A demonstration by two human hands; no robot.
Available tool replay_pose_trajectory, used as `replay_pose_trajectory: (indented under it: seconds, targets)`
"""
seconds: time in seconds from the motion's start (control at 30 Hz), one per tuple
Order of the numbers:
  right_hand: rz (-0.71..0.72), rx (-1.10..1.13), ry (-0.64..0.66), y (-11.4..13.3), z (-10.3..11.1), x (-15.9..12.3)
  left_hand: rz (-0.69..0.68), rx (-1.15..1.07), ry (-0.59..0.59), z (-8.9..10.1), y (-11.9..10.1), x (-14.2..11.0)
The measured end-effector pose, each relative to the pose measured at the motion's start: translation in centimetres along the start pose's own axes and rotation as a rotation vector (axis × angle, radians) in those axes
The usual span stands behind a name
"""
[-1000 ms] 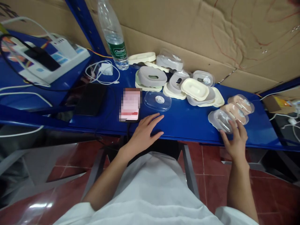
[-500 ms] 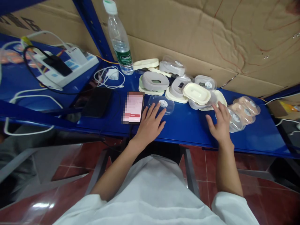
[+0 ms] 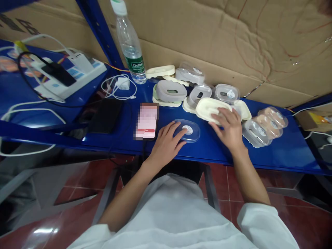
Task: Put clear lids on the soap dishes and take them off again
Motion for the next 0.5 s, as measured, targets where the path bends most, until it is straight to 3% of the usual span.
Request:
replay_pose_trajectory:
  seconds: [0.1, 0.23, 0.4, 0.5]
  targets:
    - [-0.019, 0.064, -0.089, 2.5, 1.2, -3.7, 0.043, -0.022, -0.118, 0.3, 0.0, -0.9]
    - [-0.115, 0.129, -0.133, 3.8, 0.9, -8.2, 0.101, -0.030, -0.201, 0.6, -0.1, -1.5]
    - [-0.046, 0.190, 0.014, 4.6, -0.3, -9.3, 0.169, 0.045, -0.191, 0.6, 0.1, 0.0]
    - [0.017, 0.186, 0.143, 4.5, -0.1, -8.6, 0.070, 0.083, -0.158, 0.6, -0.6, 0.3]
Point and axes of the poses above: each hand's wrist, its own x-axis towards the middle knuckle, its own z-axis out of the back of the hand, y = z × x, the point moved 2 cm from there along x, towards the middle knuckle, and after that the axes turned 1 degree about -y, right-handed, at the moved point
